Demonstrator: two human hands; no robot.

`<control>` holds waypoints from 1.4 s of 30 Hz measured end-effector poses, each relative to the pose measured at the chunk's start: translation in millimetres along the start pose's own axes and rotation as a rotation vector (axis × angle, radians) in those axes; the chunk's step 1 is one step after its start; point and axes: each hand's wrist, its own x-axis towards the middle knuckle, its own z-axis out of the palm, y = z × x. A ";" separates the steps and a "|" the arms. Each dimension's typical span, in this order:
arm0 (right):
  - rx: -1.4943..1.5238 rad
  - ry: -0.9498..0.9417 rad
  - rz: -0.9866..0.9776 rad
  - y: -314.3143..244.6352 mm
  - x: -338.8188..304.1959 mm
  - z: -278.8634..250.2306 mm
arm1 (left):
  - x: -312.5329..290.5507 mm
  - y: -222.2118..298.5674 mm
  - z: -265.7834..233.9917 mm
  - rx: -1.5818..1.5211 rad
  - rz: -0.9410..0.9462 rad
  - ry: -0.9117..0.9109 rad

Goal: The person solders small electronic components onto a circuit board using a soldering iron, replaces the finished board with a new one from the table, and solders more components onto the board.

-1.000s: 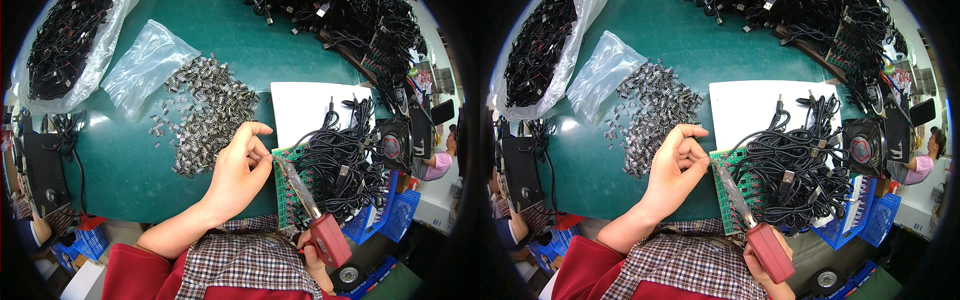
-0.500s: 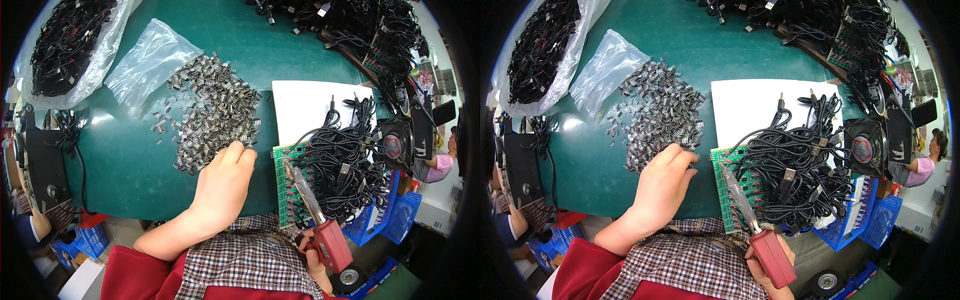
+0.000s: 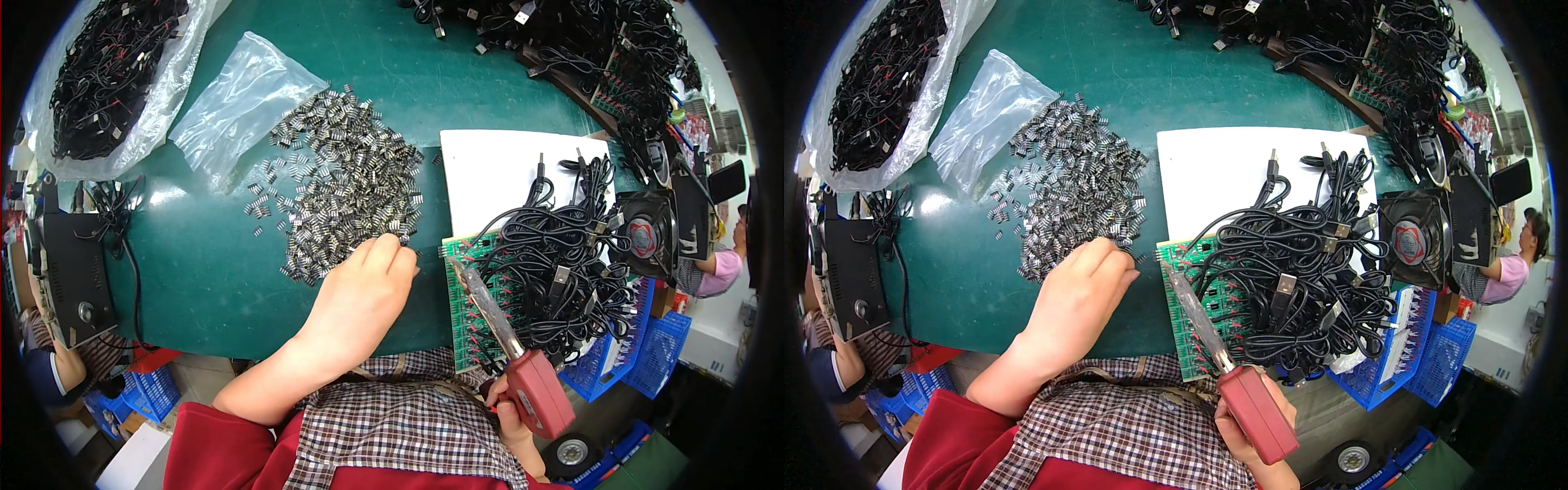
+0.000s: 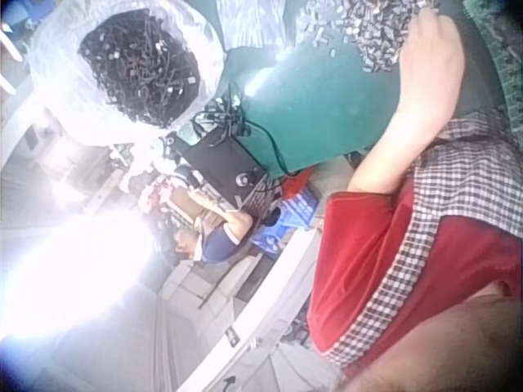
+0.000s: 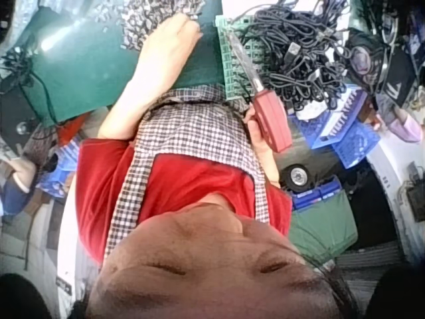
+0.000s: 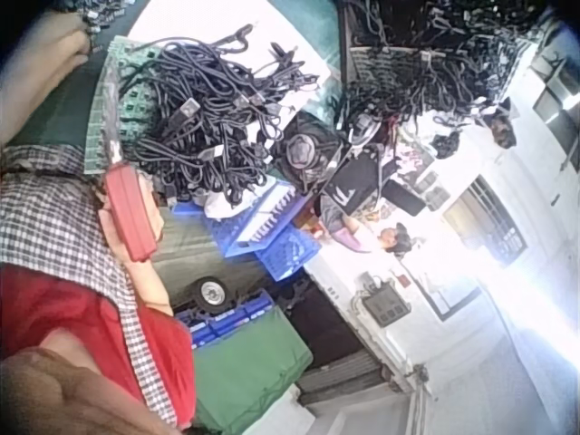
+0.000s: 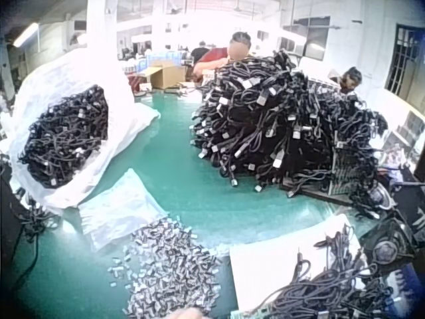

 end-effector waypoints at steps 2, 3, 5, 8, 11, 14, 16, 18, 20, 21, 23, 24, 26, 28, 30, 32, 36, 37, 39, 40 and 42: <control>0.087 0.022 0.022 -1.6 0.4 2.2 | -0.8 -0.4 0.0 -0.062 -0.016 0.039; 0.174 0.044 0.043 -2.2 0.2 2.8 | -1.3 -0.3 -0.2 -0.192 -0.050 0.082; 0.157 0.058 0.023 -2.3 0.2 2.0 | -2.9 0.2 -2.9 -0.321 -0.085 0.125; 0.075 0.062 0.015 -15.1 7.0 -0.4 | -7.2 0.7 -4.7 -0.659 -0.248 -0.039; 0.083 0.055 0.036 -31.3 16.4 -0.8 | -8.4 0.7 -1.3 -0.891 -0.327 -0.075; 0.122 0.064 0.046 -29.8 14.4 -0.6 | 0.5 11.4 -5.2 -1.158 -0.502 -0.092; 0.087 0.069 0.049 -29.5 13.9 -0.3 | 4.8 13.7 -1.0 -1.170 -0.438 0.005; 0.230 0.072 0.102 -32.3 15.7 0.7 | 7.3 13.3 4.7 -1.155 -0.439 0.005; 0.220 0.045 0.101 -28.8 15.2 -1.6 | 7.9 14.0 9.7 -1.162 -0.461 0.029; 0.210 0.017 0.098 -27.5 15.0 -2.4 | 8.3 14.4 11.5 -1.162 -0.462 0.028; 0.256 0.014 0.124 -31.6 18.4 -2.4 | 9.0 15.4 15.0 -1.185 -0.440 0.058; 0.302 0.010 0.148 -32.9 19.5 -2.3 | 8.7 15.3 17.2 -1.185 -0.441 0.056; 0.290 0.014 0.136 -30.0 19.0 -1.9 | 7.5 14.9 21.3 -1.232 -0.435 0.060; 0.278 0.017 0.125 -29.4 18.8 -1.6 | 6.1 16.1 24.4 -1.241 -0.428 0.089; 0.347 0.015 0.157 -31.1 19.1 -0.9 | 4.7 17.2 26.2 -1.248 -0.421 0.118; 0.361 0.047 0.163 -34.3 19.2 1.2 | 4.4 17.9 28.4 -1.252 -0.418 0.148; 0.129 0.084 0.083 -20.0 10.7 1.2 | 4.6 17.6 27.7 -1.252 -0.410 0.161; 0.129 0.085 0.084 -19.2 10.4 -0.1 | 5.4 17.5 26.4 -1.238 -0.407 0.141; 0.073 0.042 0.094 -18.7 9.9 -2.0 | 6.4 17.5 25.9 -1.224 -0.404 0.121; 0.073 0.041 0.094 -20.3 11.7 -2.1 | 6.4 17.3 26.0 -1.226 -0.404 0.124; 0.118 0.035 0.064 -24.1 16.9 -1.9 | 6.1 16.7 26.2 -1.227 -0.406 0.127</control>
